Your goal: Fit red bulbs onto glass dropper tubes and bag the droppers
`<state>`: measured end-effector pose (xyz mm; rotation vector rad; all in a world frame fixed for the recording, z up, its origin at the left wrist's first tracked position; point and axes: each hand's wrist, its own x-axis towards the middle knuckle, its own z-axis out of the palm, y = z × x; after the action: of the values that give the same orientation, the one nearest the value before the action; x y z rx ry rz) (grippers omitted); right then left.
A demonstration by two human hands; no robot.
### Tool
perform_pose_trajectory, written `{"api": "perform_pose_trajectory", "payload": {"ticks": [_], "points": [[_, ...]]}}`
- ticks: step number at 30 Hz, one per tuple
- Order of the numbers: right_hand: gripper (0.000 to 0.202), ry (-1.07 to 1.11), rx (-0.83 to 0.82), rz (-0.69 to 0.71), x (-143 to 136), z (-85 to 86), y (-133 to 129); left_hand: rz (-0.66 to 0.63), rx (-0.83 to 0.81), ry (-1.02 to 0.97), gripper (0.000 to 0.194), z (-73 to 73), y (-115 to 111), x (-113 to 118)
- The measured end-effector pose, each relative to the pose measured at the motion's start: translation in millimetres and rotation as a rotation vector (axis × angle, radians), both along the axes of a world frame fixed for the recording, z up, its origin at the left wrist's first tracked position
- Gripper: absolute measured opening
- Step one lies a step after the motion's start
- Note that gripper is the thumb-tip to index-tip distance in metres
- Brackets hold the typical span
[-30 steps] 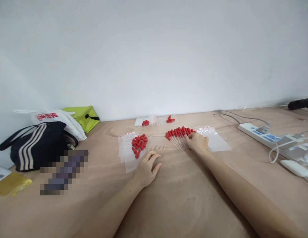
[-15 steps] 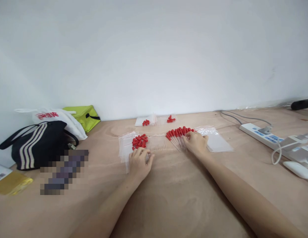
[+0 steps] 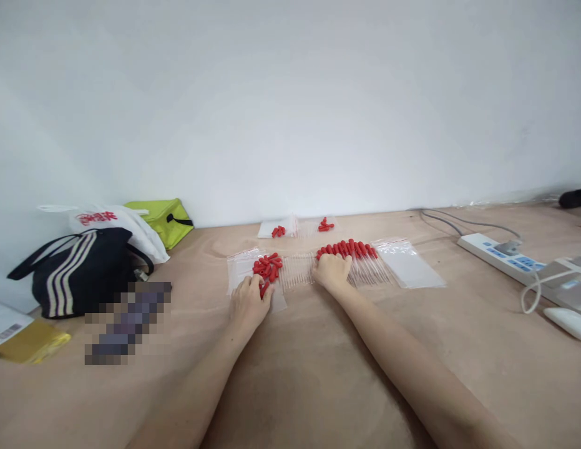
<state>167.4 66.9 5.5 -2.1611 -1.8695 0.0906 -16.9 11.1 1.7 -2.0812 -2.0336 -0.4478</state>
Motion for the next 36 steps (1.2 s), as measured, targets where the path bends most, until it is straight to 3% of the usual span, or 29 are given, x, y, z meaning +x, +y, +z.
{"api": "perform_pose_trajectory", "payload": {"ticks": [4, 7, 9, 12, 15, 17, 21, 26, 36], "points": [[0.026, -0.033, -0.027, 0.022, -3.4, 0.2, 1.6, 0.005, -0.014, 0.053, 0.013, 2.7, -0.1, -0.3], [0.025, -0.058, -0.034, 0.047, -6.9, 3.0, 1.3, -0.006, 0.066, 0.125, 0.015, 4.5, -2.0, 2.6], [0.025, -0.071, -0.029, 0.058, -7.6, 5.6, -0.6, -0.07, 0.161, 0.129, 0.019, 2.7, -3.4, 5.6], [0.026, -0.08, 0.026, 0.079, 0.9, 6.2, -9.9, -0.274, 0.274, 0.014, 0.024, -5.0, -7.0, 12.5], [0.024, 0.019, 0.183, 0.261, 24.1, -2.6, -28.9, -0.475, 0.263, -0.194, 0.022, -12.2, -14.4, 23.5], [0.023, 0.18, 0.252, 0.443, 43.9, -12.8, -45.3, -0.56, 0.191, -0.305, 0.019, -13.2, -20.5, 32.2], [0.028, 0.34, 0.345, 0.629, 73.5, -28.2, -76.5, -0.688, 0.036, -0.432, 0.014, -8.8, -28.3, 44.4], [0.029, 0.34, 0.309, 0.726, 73.3, -24.6, -94.2, -0.691, -0.035, -0.487, 0.01, -8.0, -27.6, 43.4], [0.022, 0.349, 0.243, 0.713, 61.0, -19.7, -97.0, -0.672, 0.012, -0.446, 0.011, -9.8, -27.1, 42.0]]}}
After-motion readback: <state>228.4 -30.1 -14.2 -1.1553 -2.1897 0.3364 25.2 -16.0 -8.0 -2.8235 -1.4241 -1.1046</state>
